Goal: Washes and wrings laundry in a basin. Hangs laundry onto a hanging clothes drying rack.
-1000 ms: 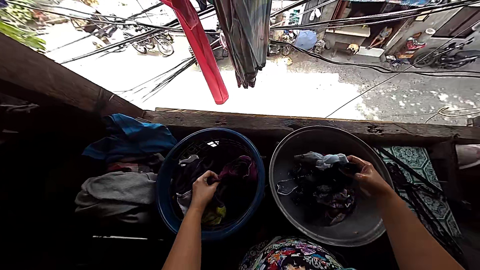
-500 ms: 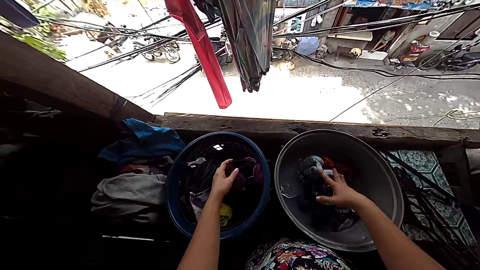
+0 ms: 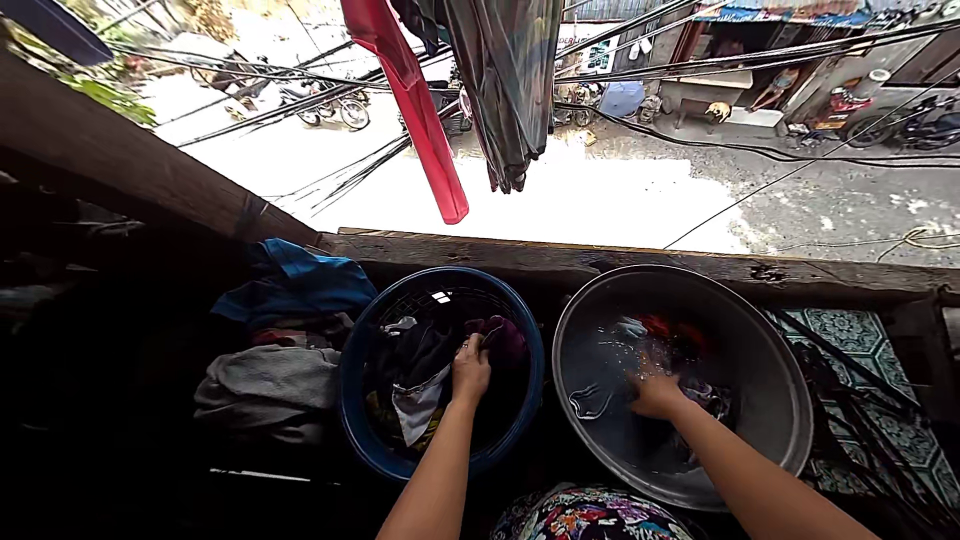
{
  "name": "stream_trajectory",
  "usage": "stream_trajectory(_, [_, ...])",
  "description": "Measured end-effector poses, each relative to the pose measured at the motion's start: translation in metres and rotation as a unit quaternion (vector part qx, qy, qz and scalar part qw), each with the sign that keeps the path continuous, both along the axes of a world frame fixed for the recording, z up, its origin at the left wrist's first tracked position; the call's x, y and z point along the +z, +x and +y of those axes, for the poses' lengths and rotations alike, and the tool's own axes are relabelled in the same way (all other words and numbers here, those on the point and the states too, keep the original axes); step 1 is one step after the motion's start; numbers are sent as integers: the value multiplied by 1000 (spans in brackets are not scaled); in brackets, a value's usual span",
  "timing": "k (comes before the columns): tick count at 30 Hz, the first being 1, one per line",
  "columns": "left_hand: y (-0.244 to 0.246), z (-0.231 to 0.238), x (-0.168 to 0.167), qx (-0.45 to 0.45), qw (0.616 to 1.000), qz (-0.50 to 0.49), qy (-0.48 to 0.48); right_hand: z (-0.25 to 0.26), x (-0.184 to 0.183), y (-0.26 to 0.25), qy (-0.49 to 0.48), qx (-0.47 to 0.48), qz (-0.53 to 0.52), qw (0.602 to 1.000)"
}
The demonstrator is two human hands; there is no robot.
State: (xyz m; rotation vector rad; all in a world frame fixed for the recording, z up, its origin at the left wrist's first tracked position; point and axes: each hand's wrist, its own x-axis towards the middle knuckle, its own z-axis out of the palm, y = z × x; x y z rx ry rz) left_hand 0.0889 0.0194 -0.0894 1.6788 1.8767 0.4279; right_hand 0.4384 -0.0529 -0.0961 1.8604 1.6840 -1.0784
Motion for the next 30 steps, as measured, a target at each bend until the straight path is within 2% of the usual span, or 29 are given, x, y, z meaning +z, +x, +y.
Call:
stream_trajectory(3, [-20,-3,18,113,973,-198,32,-2,0,7,23,-9,40,999])
stream_trajectory(5, [-31,-6,39,184,923,-336,23,-6,3,10,28,-21,54,998])
stream_trajectory(7, [-41,-9,64,232,877,-419,45,-9,6,14,32,-37,88,995])
stream_trajectory(10, [-56,-12,101,239,838,-475,121,-10,8,22,71,-57,157,983])
stream_trajectory(13, [-68,-14,131,218,808,-512,194,-9,20,27,96,-59,174,978])
stream_trajectory(17, [-64,-23,160,151,786,-555,227,-6,48,19,124,-93,236,959])
stream_trajectory(18, [-57,-27,164,124,784,-567,218,-6,56,12,144,-123,288,939])
stream_trajectory(20, [-30,-37,170,72,793,-577,179,-5,74,-7,158,-215,415,870])
stream_trajectory(23, [30,-58,161,-29,834,-547,70,-3,110,-40,42,-334,593,732])
stream_trajectory(25, [64,-71,143,-161,857,-489,11,-6,127,-53,9,-357,676,645])
stream_trajectory(27, [79,-79,131,-297,871,-392,-21,-9,127,-52,64,-418,700,576])
stream_trajectory(28, [80,-82,127,-322,878,-355,-22,-9,126,-46,105,-451,679,570])
stream_trajectory(30, [65,-85,116,-271,917,-292,17,-7,124,-24,184,-488,599,608])
